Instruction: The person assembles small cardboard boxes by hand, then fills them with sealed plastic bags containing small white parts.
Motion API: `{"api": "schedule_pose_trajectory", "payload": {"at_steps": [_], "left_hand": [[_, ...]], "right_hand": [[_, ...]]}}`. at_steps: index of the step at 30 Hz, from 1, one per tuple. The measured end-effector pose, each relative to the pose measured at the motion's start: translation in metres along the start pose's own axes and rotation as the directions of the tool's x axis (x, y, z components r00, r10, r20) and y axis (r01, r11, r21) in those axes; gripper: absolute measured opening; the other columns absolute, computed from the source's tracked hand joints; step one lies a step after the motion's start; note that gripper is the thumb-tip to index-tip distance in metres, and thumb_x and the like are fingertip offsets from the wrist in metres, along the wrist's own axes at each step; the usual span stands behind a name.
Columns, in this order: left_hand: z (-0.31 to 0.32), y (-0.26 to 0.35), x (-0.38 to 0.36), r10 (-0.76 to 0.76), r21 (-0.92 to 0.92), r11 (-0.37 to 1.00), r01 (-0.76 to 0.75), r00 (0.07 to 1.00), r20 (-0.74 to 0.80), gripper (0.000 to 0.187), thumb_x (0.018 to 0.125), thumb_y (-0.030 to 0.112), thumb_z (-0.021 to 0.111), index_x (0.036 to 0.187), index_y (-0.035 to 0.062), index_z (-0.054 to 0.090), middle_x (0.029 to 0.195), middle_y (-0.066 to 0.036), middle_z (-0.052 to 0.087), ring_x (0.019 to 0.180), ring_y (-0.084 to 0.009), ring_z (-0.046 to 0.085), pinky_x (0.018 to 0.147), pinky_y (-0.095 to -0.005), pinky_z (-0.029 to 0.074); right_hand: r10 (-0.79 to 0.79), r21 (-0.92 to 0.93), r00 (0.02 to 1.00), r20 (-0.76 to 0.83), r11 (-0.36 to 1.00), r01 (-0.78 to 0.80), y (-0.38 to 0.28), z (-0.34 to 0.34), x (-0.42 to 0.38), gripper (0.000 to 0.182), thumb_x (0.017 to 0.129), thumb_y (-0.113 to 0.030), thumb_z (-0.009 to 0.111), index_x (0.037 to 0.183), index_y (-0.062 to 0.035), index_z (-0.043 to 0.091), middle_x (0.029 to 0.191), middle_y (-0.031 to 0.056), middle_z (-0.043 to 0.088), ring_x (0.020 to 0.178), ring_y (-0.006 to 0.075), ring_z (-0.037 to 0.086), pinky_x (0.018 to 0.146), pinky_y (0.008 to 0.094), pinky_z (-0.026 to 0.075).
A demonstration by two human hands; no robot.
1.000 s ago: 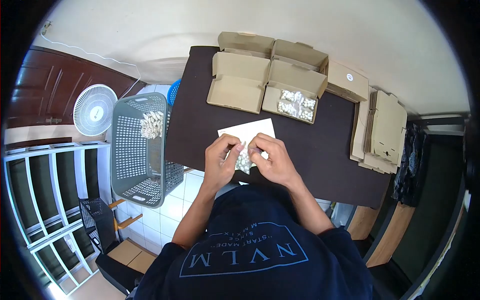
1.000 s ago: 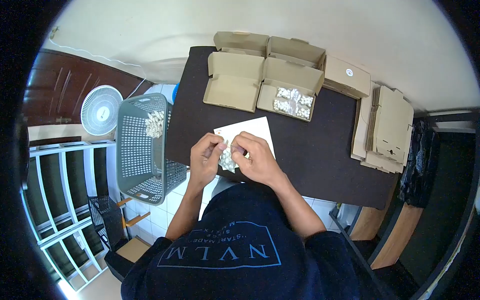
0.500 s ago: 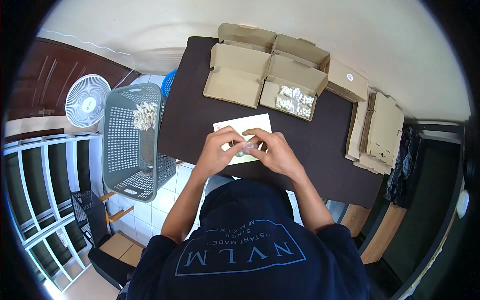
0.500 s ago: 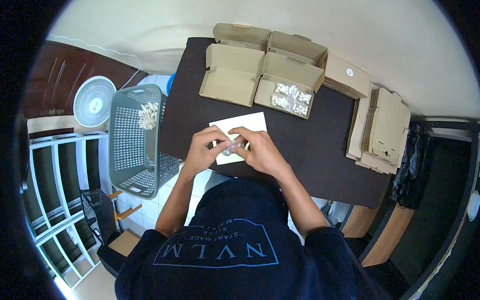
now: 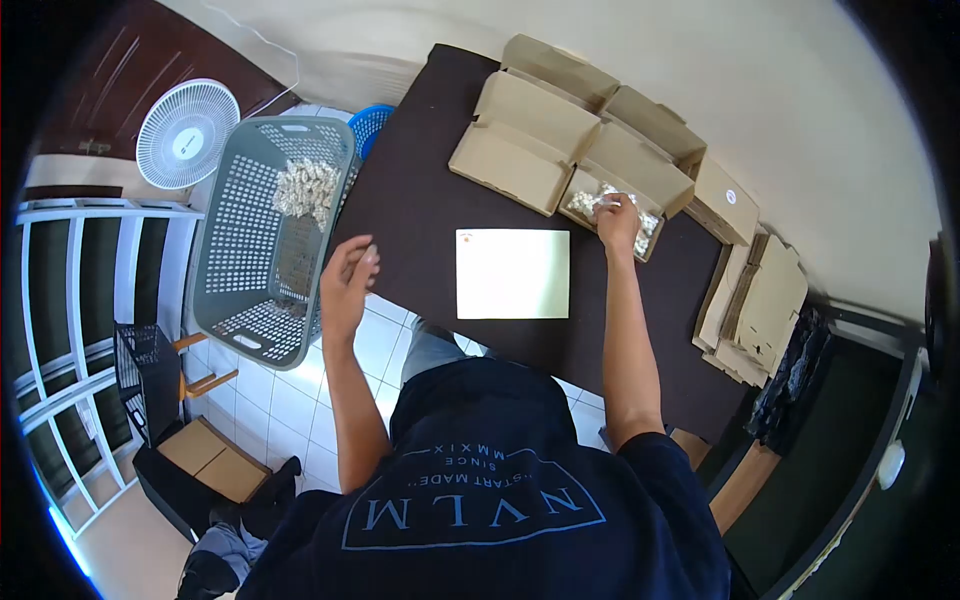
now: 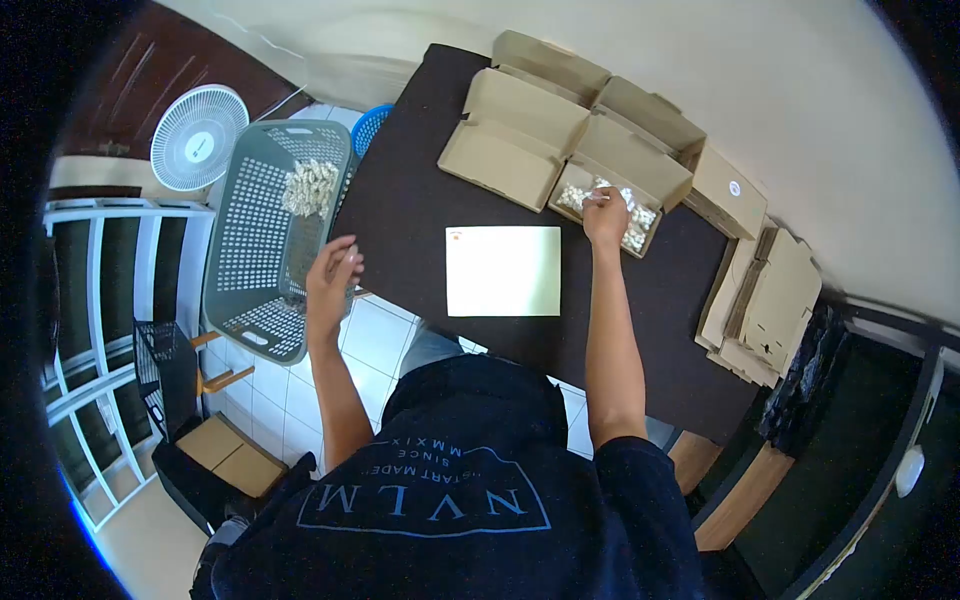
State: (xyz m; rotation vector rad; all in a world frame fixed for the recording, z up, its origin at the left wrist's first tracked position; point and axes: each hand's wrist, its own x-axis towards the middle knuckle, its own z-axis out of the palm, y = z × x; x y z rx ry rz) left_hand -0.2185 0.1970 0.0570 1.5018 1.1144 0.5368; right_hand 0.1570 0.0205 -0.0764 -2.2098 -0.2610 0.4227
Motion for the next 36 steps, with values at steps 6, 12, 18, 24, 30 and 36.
{"api": "schedule_pose_trajectory", "payload": {"at_steps": [6, 12, 18, 24, 30, 36], "left_hand": [[-0.055, -0.055, -0.03, -0.167, -0.035, 0.986, 0.164, 0.98, -0.107, 0.028, 0.094, 0.021, 0.06, 0.115, 0.0027, 0.061, 0.094, -0.007, 0.067, 0.084, -0.0129, 0.061, 0.07, -0.0258, 0.048], [-0.12, -0.056, 0.015, -0.11, -0.044, 0.994, 0.103, 0.969, -0.223, 0.026, 0.095, 0.022, 0.06, 0.114, 0.0033, 0.063, 0.099, -0.006, 0.067, 0.088, -0.0117, 0.062, 0.071, -0.0253, 0.047], [-0.196, -0.115, 0.128, -0.139, -0.101, 0.988, 0.118, 0.961, -0.239, 0.023, 0.095, 0.018, 0.06, 0.108, 0.0003, 0.064, 0.09, -0.007, 0.068, 0.078, -0.0108, 0.062, 0.062, -0.0239, 0.047], [-0.229, -0.282, 0.224, -0.345, 0.128, 0.92, 0.369, 0.922, -0.176, 0.034, 0.08, 0.022, 0.071, 0.106, 0.0021, 0.066, 0.086, -0.01, 0.071, 0.083, -0.018, 0.067, 0.07, -0.0312, 0.052], [-0.189, -0.358, 0.274, -0.577, 0.494, 0.66, 0.566, 0.803, -0.149, 0.048, 0.072, 0.029, 0.074, 0.114, 0.0095, 0.065, 0.115, -0.019, 0.065, 0.11, -0.0322, 0.061, 0.097, -0.0384, 0.048], [-0.149, -0.403, 0.31, -0.572, 0.534, 0.561, 0.633, 0.762, -0.302, 0.064, 0.073, 0.023, 0.076, 0.131, 0.0117, 0.051, 0.145, -0.019, 0.041, 0.132, -0.0371, 0.041, 0.105, -0.0427, 0.042]], "right_hand": [[-0.107, -0.357, 0.993, -0.056, 0.931, 0.08, -0.005, 0.02, 0.004, 0.023, 0.073, -0.01, 0.067, 0.096, -0.0034, 0.066, 0.089, 0.0209, 0.069, 0.095, 0.0381, 0.065, 0.086, 0.0449, 0.05], [-0.429, -0.543, 0.903, -0.014, 0.762, 0.353, 0.011, 0.014, 0.011, 0.029, 0.076, -0.015, 0.069, 0.102, -0.0002, 0.063, 0.098, 0.0233, 0.062, 0.088, 0.0388, 0.062, 0.077, 0.046, 0.05], [-0.264, -0.431, 0.958, 0.11, 0.856, 0.285, 0.01, 0.018, 0.017, 0.019, 0.081, -0.014, 0.064, 0.092, -0.0009, 0.072, 0.082, 0.0162, 0.071, 0.077, 0.0291, 0.07, 0.073, 0.0373, 0.053], [-0.145, -0.575, 0.977, 0.154, 0.791, 0.208, -0.004, -0.004, 0.018, 0.023, 0.084, -0.019, 0.065, 0.098, -0.0019, 0.071, 0.084, 0.0118, 0.071, 0.074, 0.0211, 0.067, 0.07, 0.0339, 0.052], [0.07, -0.29, 0.997, 0.007, 0.955, -0.065, -0.052, -0.033, -0.06, 0.018, 0.09, -0.021, 0.061, 0.081, -0.0046, 0.063, 0.066, 0.0011, 0.057, 0.05, 0.0089, 0.047, 0.043, 0.0238, 0.036], [0.306, -0.369, 0.947, 0.097, 0.895, -0.252, -0.014, -0.054, -0.169, 0.006, 0.087, -0.012, 0.059, 0.088, -0.0071, 0.063, 0.068, 0.0013, 0.058, 0.048, 0.0073, 0.051, 0.037, 0.0198, 0.035]]}}
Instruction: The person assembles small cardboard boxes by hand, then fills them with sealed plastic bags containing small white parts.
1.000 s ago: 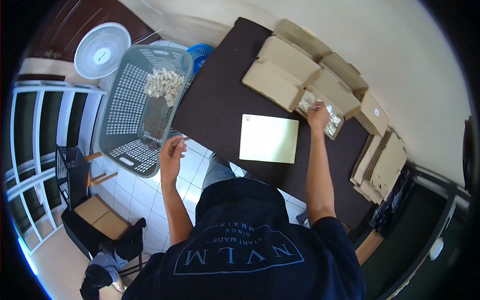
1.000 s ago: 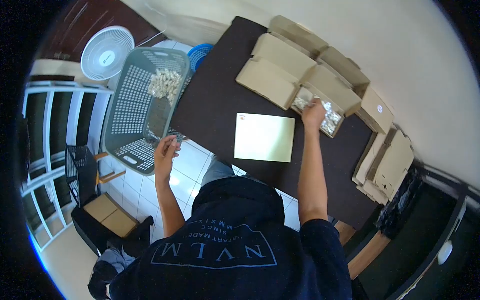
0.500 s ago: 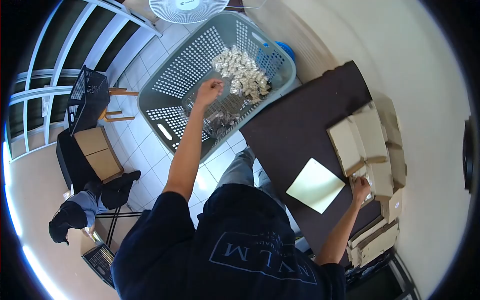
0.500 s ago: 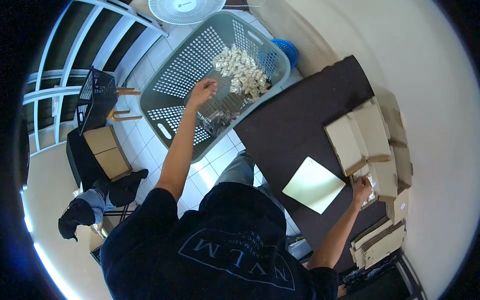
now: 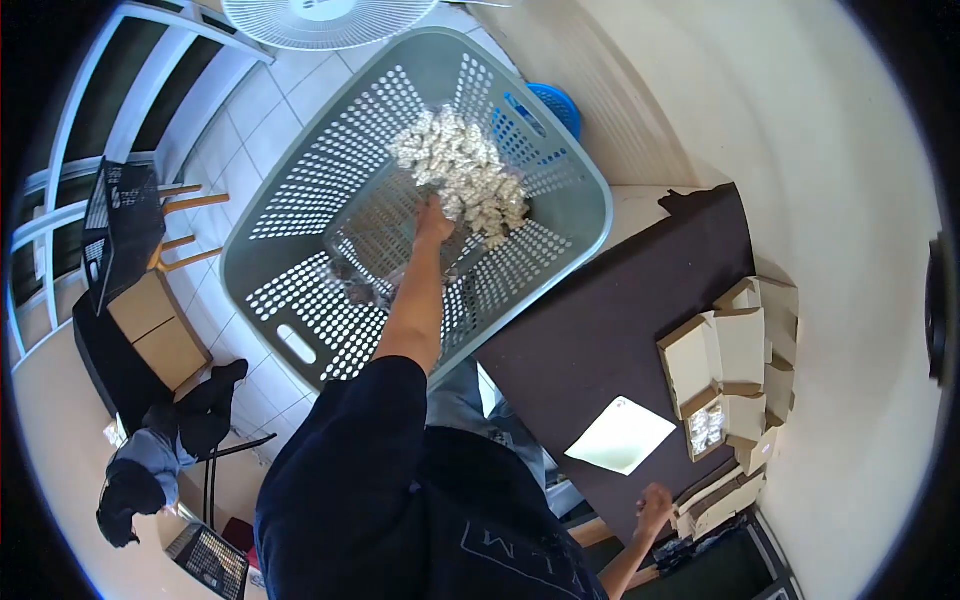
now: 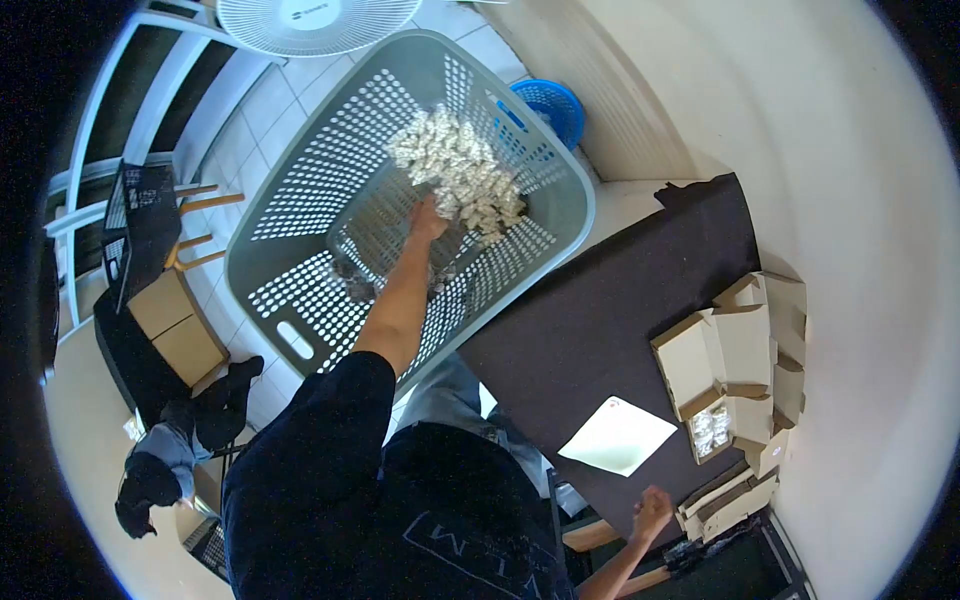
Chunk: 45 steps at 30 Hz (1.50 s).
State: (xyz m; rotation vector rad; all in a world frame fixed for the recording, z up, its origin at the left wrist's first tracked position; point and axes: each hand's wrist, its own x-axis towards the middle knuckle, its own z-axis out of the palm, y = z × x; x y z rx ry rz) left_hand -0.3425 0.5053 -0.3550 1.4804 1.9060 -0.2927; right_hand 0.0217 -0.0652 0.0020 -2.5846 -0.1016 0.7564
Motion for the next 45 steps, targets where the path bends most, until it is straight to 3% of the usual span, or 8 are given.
{"api": "schedule_pose_trajectory", "payload": {"at_steps": [2, 4, 7, 14, 20, 23, 31, 45], "left_hand": [[0.005, -0.006, 0.005, -0.077, -0.161, 0.984, 0.081, 0.996, 0.035, 0.067, 0.073, 0.022, 0.077, 0.133, 0.011, 0.049, 0.152, -0.019, 0.028, 0.138, -0.0388, 0.03, 0.107, -0.045, 0.04], [0.02, -0.018, 0.004, -0.011, -0.015, 1.0, 0.009, 0.996, -0.085, 0.063, 0.074, 0.026, 0.079, 0.129, 0.0098, 0.053, 0.146, -0.021, 0.037, 0.134, -0.0384, 0.038, 0.105, -0.0447, 0.042], [0.004, -0.023, -0.02, -0.015, -0.133, 0.991, 0.031, 0.993, 0.115, 0.055, 0.074, 0.028, 0.079, 0.122, 0.0079, 0.059, 0.133, -0.023, 0.052, 0.124, -0.0386, 0.049, 0.103, -0.0444, 0.043], [-0.075, -0.005, -0.116, 0.217, -0.713, 0.698, -0.065, 0.968, 0.124, 0.034, 0.085, 0.016, 0.072, 0.115, 0.0028, 0.062, 0.098, -0.011, 0.064, 0.087, -0.0166, 0.063, 0.079, -0.0288, 0.053], [-0.152, 0.078, -0.279, 0.517, -0.871, 0.318, -0.374, 0.839, -0.171, 0.026, 0.089, 0.005, 0.066, 0.112, -0.0034, 0.06, 0.097, -0.004, 0.063, 0.087, -0.0095, 0.06, 0.077, -0.0232, 0.049], [-0.167, 0.119, -0.361, 0.629, -0.863, 0.244, -0.442, 0.749, -0.206, 0.023, 0.09, 0.002, 0.063, 0.113, -0.0034, 0.059, 0.101, -0.006, 0.064, 0.092, -0.0097, 0.06, 0.082, -0.0243, 0.048], [-0.148, 0.183, -0.495, 0.826, -0.873, 0.034, -0.486, 0.506, -0.25, 0.021, 0.088, 0.003, 0.067, 0.108, -0.0034, 0.061, 0.099, -0.009, 0.065, 0.089, -0.0115, 0.062, 0.079, -0.0261, 0.051], [-0.111, 0.227, -0.595, 0.974, -0.654, 0.184, -0.734, 0.226, 0.02, 0.011, 0.09, 0.002, 0.064, 0.095, -0.006, 0.069, 0.088, -0.009, 0.07, 0.079, -0.0113, 0.063, 0.07, -0.024, 0.049]], "right_hand": [[0.086, 0.003, 0.996, 0.012, 0.996, -0.086, -0.013, 0.011, -0.029, 0.006, 0.087, -0.01, 0.06, 0.089, -0.0065, 0.064, 0.069, 0.0016, 0.059, 0.049, 0.0076, 0.053, 0.037, 0.0201, 0.035], [0.172, 0.018, 0.985, 0.028, 0.985, -0.173, -0.021, 0.016, -0.04, 0.006, 0.086, -0.009, 0.061, 0.091, -0.0058, 0.064, 0.07, 0.0019, 0.06, 0.05, 0.008, 0.054, 0.037, 0.0203, 0.035], [0.163, -0.018, 0.986, 0.043, 0.987, -0.162, -0.03, 0.022, -0.039, 0.006, 0.087, -0.008, 0.062, 0.091, -0.0048, 0.065, 0.069, 0.0017, 0.06, 0.051, 0.0085, 0.054, 0.038, 0.0215, 0.036], [-0.223, 0.021, 0.964, 0.147, 0.975, 0.223, -0.158, 0.058, -0.023, 0.015, 0.09, -0.008, 0.064, 0.099, 0.0034, 0.066, 0.078, 0.0075, 0.065, 0.067, 0.0095, 0.058, 0.058, 0.0241, 0.046], [-0.51, 0.516, 0.752, 0.416, 0.814, 0.267, -0.294, 0.129, -0.055, 0.023, 0.087, -0.011, 0.071, 0.108, -0.0038, 0.065, 0.09, 0.0022, 0.063, 0.075, 0.008, 0.059, 0.058, 0.0211, 0.047], [-0.687, 0.735, 0.66, 0.306, 0.61, 0.294, -0.329, 0.129, -0.077, 0.026, 0.087, -0.007, 0.07, 0.111, 0.0013, 0.063, 0.087, 0.0046, 0.06, 0.069, 0.0077, 0.058, 0.054, 0.0211, 0.046], [-0.782, 0.772, 0.62, 0.069, 0.435, 0.463, -0.277, 0.035, -0.072, 0.009, 0.089, -0.002, 0.065, 0.092, 0.0046, 0.069, 0.075, 0.0059, 0.06, 0.059, 0.0082, 0.055, 0.051, 0.0218, 0.042], [-0.725, 0.839, 0.688, -0.037, 0.351, 0.416, -0.166, -0.065, -0.06, 0.009, 0.091, -0.002, 0.061, 0.089, 0.0053, 0.066, 0.077, 0.006, 0.062, 0.065, 0.0091, 0.057, 0.058, 0.0238, 0.047]]}}
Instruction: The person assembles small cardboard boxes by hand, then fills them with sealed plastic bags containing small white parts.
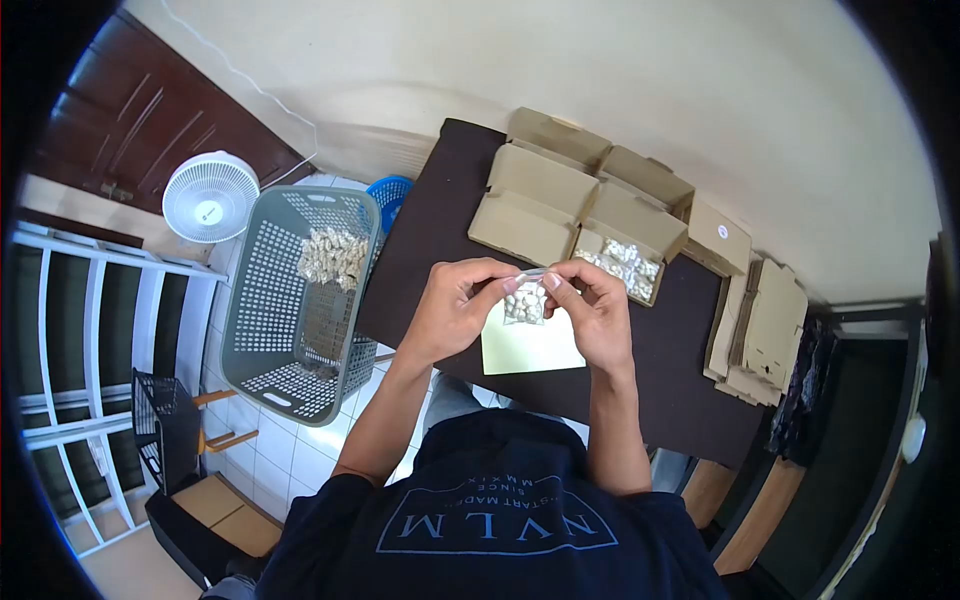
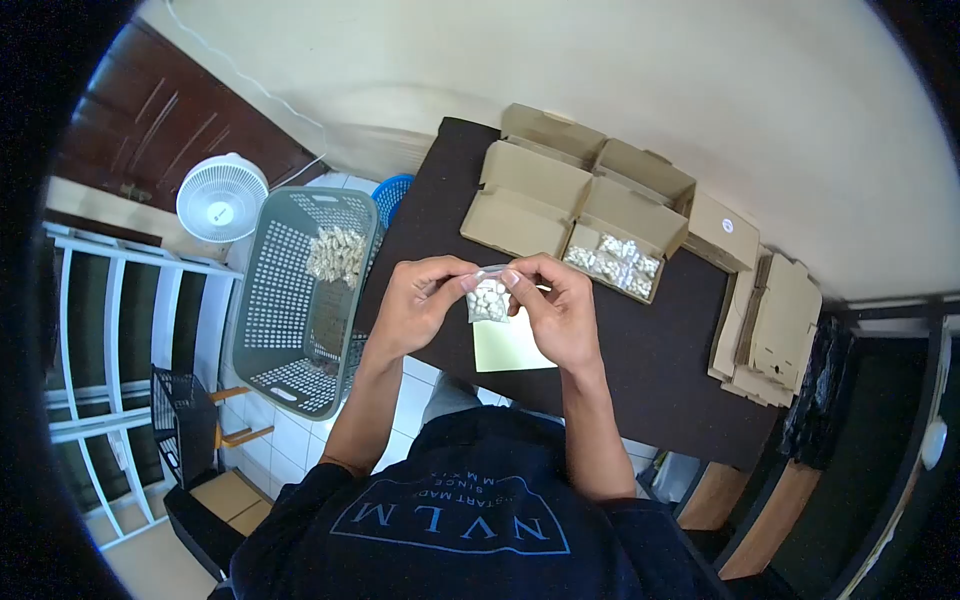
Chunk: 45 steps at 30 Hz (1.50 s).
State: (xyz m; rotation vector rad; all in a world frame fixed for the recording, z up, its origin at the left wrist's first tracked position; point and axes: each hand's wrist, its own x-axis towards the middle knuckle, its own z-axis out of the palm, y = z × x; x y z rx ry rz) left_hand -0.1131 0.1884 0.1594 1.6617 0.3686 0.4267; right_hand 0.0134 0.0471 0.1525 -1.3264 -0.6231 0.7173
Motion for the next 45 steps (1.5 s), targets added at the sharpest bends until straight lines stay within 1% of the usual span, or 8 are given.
{"api": "schedule_pose_trajectory", "payload": {"at_steps": [7, 13, 22, 29, 35, 39, 41, 45], "left_hand": [[0.043, -0.019, 0.004, -0.056, -0.325, 0.944, 0.051, 0.998, -0.006, 0.014, 0.092, 0.005, 0.062, 0.1, -0.0053, 0.068, 0.087, -0.007, 0.07, 0.08, -0.0079, 0.062, 0.072, -0.0227, 0.049], [0.074, -0.018, -0.002, -0.052, -0.194, 0.98, 0.045, 0.998, -0.029, 0.012, 0.093, 0.007, 0.062, 0.09, -0.004, 0.065, 0.078, -0.003, 0.066, 0.075, -0.0062, 0.058, 0.067, -0.0224, 0.047], [0.076, -0.015, -0.002, -0.023, -0.036, 0.999, 0.021, 0.998, -0.061, 0.019, 0.096, 0.012, 0.057, 0.087, -0.0027, 0.063, 0.075, -0.004, 0.064, 0.071, -0.0069, 0.056, 0.065, -0.0238, 0.046], [0.082, -0.017, -0.015, 0.059, 0.291, 0.954, -0.068, 0.997, 0.04, 0.013, 0.093, 0.006, 0.054, 0.085, -0.0036, 0.052, 0.07, -0.015, 0.053, 0.061, -0.025, 0.052, 0.058, -0.0348, 0.041], [0.081, -0.028, -0.022, 0.062, 0.326, 0.945, -0.024, 0.992, -0.107, 0.013, 0.093, 0.005, 0.054, 0.082, -0.0034, 0.053, 0.068, -0.015, 0.054, 0.061, -0.027, 0.053, 0.058, -0.0337, 0.042], [0.077, -0.041, -0.022, 0.09, 0.355, 0.935, -0.012, 0.975, -0.203, 0.015, 0.093, 0.006, 0.055, 0.081, -0.0032, 0.055, 0.067, -0.013, 0.056, 0.057, -0.0201, 0.052, 0.055, -0.0321, 0.041], [0.077, -0.048, -0.026, 0.025, 0.284, 0.957, 0.059, 0.959, -0.283, 0.018, 0.095, 0.006, 0.053, 0.079, -0.0012, 0.057, 0.067, -0.003, 0.057, 0.063, -0.0061, 0.048, 0.055, -0.0252, 0.038], [0.075, -0.055, -0.033, -0.002, 0.223, 0.972, 0.075, 0.95, -0.311, 0.018, 0.096, 0.007, 0.054, 0.079, 0.0001, 0.058, 0.067, -0.001, 0.058, 0.064, -0.0051, 0.048, 0.055, -0.0246, 0.038]], "right_hand": [[0.036, 0.147, 0.998, -0.056, 0.989, -0.028, 0.005, -0.032, -0.029, 0.008, 0.09, -0.003, 0.063, 0.092, 0.0039, 0.065, 0.078, 0.0052, 0.062, 0.067, 0.009, 0.058, 0.06, 0.0246, 0.05], [0.01, -0.156, 0.996, -0.083, 0.988, -0.023, 0.008, -0.038, -0.04, 0.013, 0.085, -0.008, 0.071, 0.085, 0.0042, 0.067, 0.072, 0.0054, 0.063, 0.065, 0.0067, 0.058, 0.053, 0.0224, 0.049], [0.068, -0.025, 0.997, 0.045, 0.997, -0.067, 0.009, -0.052, -0.046, 0.011, 0.09, -0.006, 0.065, 0.094, 0.0041, 0.066, 0.076, 0.0027, 0.063, 0.067, 0.0089, 0.057, 0.06, 0.0236, 0.051], [0.04, -0.365, 0.994, 0.101, 0.931, 0.0, 0.018, -0.049, -0.044, 0.014, 0.09, -0.008, 0.064, 0.088, 0.0055, 0.062, 0.074, 0.0083, 0.063, 0.066, 0.0118, 0.059, 0.058, 0.0281, 0.049], [-0.131, -0.516, 0.98, 0.148, 0.835, 0.19, 0.03, -0.033, -0.034, 0.015, 0.089, -0.009, 0.058, 0.085, 0.0055, 0.056, 0.077, 0.0211, 0.061, 0.069, 0.0364, 0.062, 0.06, 0.0392, 0.049], [-0.138, -0.438, 0.97, 0.198, 0.873, 0.214, 0.041, -0.022, -0.026, 0.016, 0.087, -0.008, 0.054, 0.08, 0.0046, 0.048, 0.072, 0.0229, 0.056, 0.066, 0.0415, 0.056, 0.06, 0.0446, 0.044], [-0.169, -0.446, 0.964, 0.204, 0.861, 0.245, 0.042, -0.019, -0.026, 0.016, 0.086, -0.009, 0.055, 0.079, 0.0045, 0.048, 0.071, 0.0226, 0.055, 0.064, 0.0415, 0.055, 0.059, 0.0446, 0.043], [-0.138, -0.431, 0.958, 0.252, 0.87, 0.239, 0.045, -0.021, -0.03, 0.016, 0.084, -0.009, 0.056, 0.078, 0.004, 0.048, 0.068, 0.021, 0.053, 0.061, 0.0379, 0.054, 0.058, 0.0426, 0.042]]}}
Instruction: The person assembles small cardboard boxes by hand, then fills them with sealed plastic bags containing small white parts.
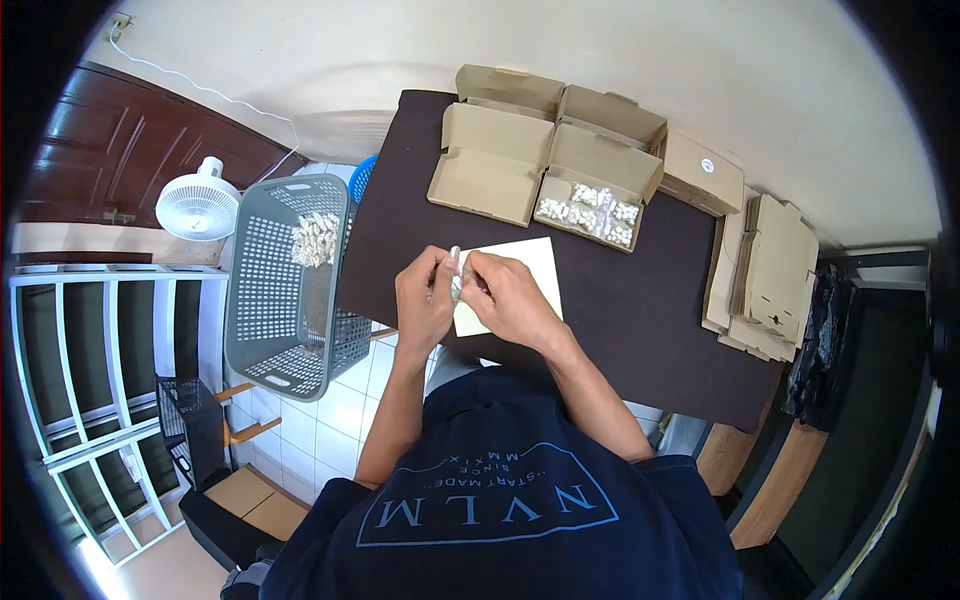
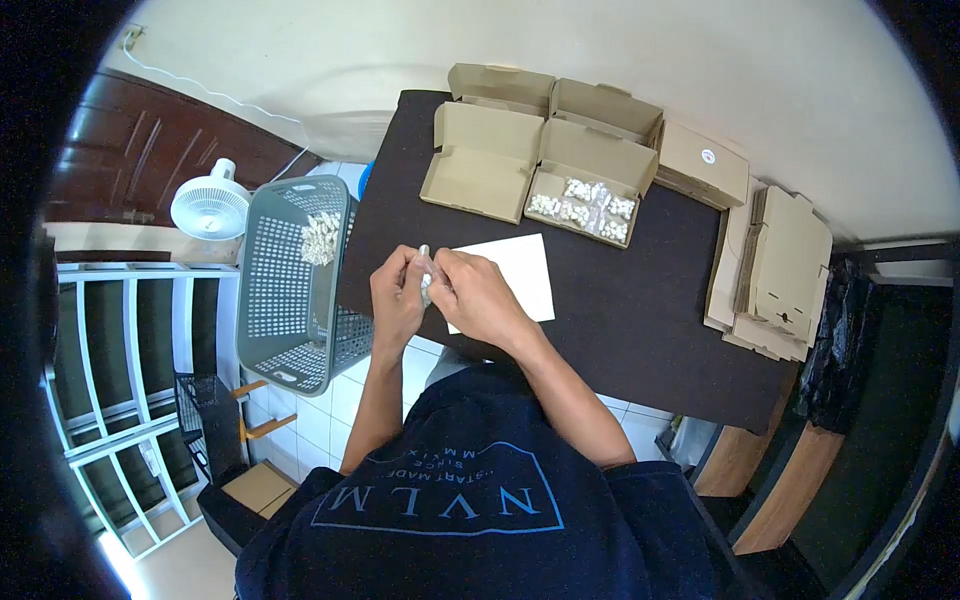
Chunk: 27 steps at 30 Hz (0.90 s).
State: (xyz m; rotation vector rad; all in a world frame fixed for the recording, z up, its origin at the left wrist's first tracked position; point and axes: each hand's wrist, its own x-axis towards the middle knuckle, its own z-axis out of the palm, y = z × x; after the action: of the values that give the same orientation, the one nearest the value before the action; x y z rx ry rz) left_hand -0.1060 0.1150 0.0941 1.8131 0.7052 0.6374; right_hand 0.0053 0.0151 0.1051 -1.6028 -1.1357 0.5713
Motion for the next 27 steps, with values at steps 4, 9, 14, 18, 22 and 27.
{"api": "schedule_pose_trajectory", "payload": {"at_steps": [4, 9, 14, 18, 22, 27], "left_hand": [[-0.011, -0.021, 0.008, 0.072, 0.173, 0.984, -0.047, 0.987, -0.142, 0.021, 0.097, 0.01, 0.052, 0.079, -0.0004, 0.056, 0.065, -0.004, 0.055, 0.061, -0.0072, 0.047, 0.054, -0.0266, 0.039], [-0.065, -0.024, 0.03, 0.01, 0.193, 0.981, 0.026, 0.983, -0.185, 0.021, 0.098, 0.013, 0.054, 0.083, -0.0004, 0.059, 0.071, -0.002, 0.059, 0.065, -0.0061, 0.05, 0.058, -0.0238, 0.041], [-0.004, -0.013, 0.019, 0.132, 0.041, 0.989, -0.143, 0.973, 0.19, 0.002, 0.081, 0.001, 0.069, 0.082, -0.0008, 0.069, 0.076, -0.006, 0.058, 0.072, -0.0129, 0.057, 0.064, -0.0266, 0.047], [0.02, -0.024, 0.016, 0.078, -0.111, 0.992, -0.06, 0.984, 0.16, 0.019, 0.082, 0.002, 0.069, 0.101, 0.0016, 0.068, 0.081, -0.004, 0.058, 0.074, -0.0117, 0.058, 0.065, -0.0255, 0.048], [-0.015, -0.028, 0.021, -0.13, -0.104, 0.985, 0.14, 0.987, 0.094, 0.035, 0.086, 0.007, 0.068, 0.12, 0.0047, 0.061, 0.086, -0.001, 0.058, 0.077, -0.0094, 0.058, 0.066, -0.0237, 0.048], [-0.081, -0.046, 0.008, -0.33, -0.008, 0.943, 0.332, 0.934, -0.133, 0.026, 0.093, 0.016, 0.062, 0.118, 0.0055, 0.062, 0.089, 0.0, 0.061, 0.081, -0.0077, 0.058, 0.067, -0.0219, 0.046]], "right_hand": [[0.096, 0.056, 0.988, 0.119, 0.993, -0.103, 0.007, -0.004, -0.013, 0.018, 0.083, -0.012, 0.058, 0.073, 0.0024, 0.051, 0.066, 0.0197, 0.056, 0.062, 0.0374, 0.057, 0.059, 0.0436, 0.045], [0.285, 0.162, 0.957, 0.044, 0.944, -0.289, 0.028, -0.021, -0.04, 0.024, 0.086, -0.015, 0.066, 0.073, 0.0002, 0.055, 0.059, 0.0075, 0.054, 0.057, 0.0135, 0.053, 0.053, 0.0299, 0.041], [0.218, 0.237, 0.976, 0.0, 0.948, -0.212, 0.025, -0.024, -0.014, 0.019, 0.083, -0.012, 0.072, 0.089, 0.0002, 0.059, 0.066, 0.0056, 0.061, 0.063, 0.0121, 0.059, 0.058, 0.0282, 0.048], [0.316, 0.325, 0.94, 0.127, 0.883, -0.34, 0.042, -0.025, -0.008, 0.017, 0.082, -0.002, 0.071, 0.097, 0.0003, 0.062, 0.072, 0.0056, 0.065, 0.066, 0.0091, 0.06, 0.06, 0.0261, 0.049], [0.44, 0.158, 0.889, -0.127, 0.894, -0.42, 0.113, -0.051, 0.003, 0.013, 0.082, 0.0, 0.067, 0.094, 0.0001, 0.066, 0.077, 0.0065, 0.07, 0.068, 0.0097, 0.062, 0.06, 0.0246, 0.05], [0.621, 0.269, 0.669, -0.408, 0.782, -0.562, 0.227, -0.089, 0.028, 0.009, 0.08, 0.0, 0.062, 0.088, 0.0008, 0.066, 0.082, 0.0113, 0.071, 0.074, 0.0168, 0.067, 0.067, 0.0284, 0.051]]}}
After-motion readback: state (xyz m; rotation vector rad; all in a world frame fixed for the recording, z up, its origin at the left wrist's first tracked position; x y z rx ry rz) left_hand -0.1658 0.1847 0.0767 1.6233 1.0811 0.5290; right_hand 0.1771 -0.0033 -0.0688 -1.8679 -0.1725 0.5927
